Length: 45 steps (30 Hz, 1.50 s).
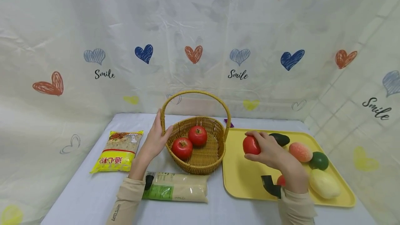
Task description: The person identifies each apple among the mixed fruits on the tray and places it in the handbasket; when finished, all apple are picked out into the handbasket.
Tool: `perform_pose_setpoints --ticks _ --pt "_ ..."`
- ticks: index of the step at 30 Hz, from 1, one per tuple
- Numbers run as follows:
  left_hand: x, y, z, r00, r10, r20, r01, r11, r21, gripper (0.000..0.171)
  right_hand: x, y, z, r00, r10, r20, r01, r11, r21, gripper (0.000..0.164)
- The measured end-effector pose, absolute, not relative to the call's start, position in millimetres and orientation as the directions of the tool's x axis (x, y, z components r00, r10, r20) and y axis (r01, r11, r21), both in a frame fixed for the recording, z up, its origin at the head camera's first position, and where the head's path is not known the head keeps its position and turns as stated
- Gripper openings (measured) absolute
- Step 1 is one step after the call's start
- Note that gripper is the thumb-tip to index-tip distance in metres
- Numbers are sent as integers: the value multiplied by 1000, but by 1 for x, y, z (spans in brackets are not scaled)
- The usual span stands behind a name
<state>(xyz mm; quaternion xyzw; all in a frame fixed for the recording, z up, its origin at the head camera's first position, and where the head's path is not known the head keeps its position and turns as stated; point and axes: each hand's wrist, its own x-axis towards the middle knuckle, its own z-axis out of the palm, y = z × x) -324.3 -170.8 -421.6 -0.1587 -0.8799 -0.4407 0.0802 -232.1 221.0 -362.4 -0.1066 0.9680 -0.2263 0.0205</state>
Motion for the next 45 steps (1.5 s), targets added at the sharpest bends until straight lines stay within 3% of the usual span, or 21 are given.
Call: perform_pose_setpoints --ticks 13,21,32,38,45 --pt "-325 -171 -420 -938 204 279 346 578 739 89 -237 187 -364 -946 -317 74 -312 820 -479 69" --pt "-326 -170 -420 -936 214 280 352 558 751 90 -246 159 -375 -923 -374 89 -373 814 -445 66" --pt "-324 -172 -421 -938 199 285 348 564 749 88 -274 115 -386 -887 -462 9 -447 852 -272 70" --pt "-325 -172 -421 -939 202 279 344 558 755 87 -304 107 -392 -866 -483 -127 -452 867 -211 71" --pt "-325 -173 -420 -940 206 272 341 557 757 87 -324 97 -391 -859 -452 -242 -441 892 -100 84"
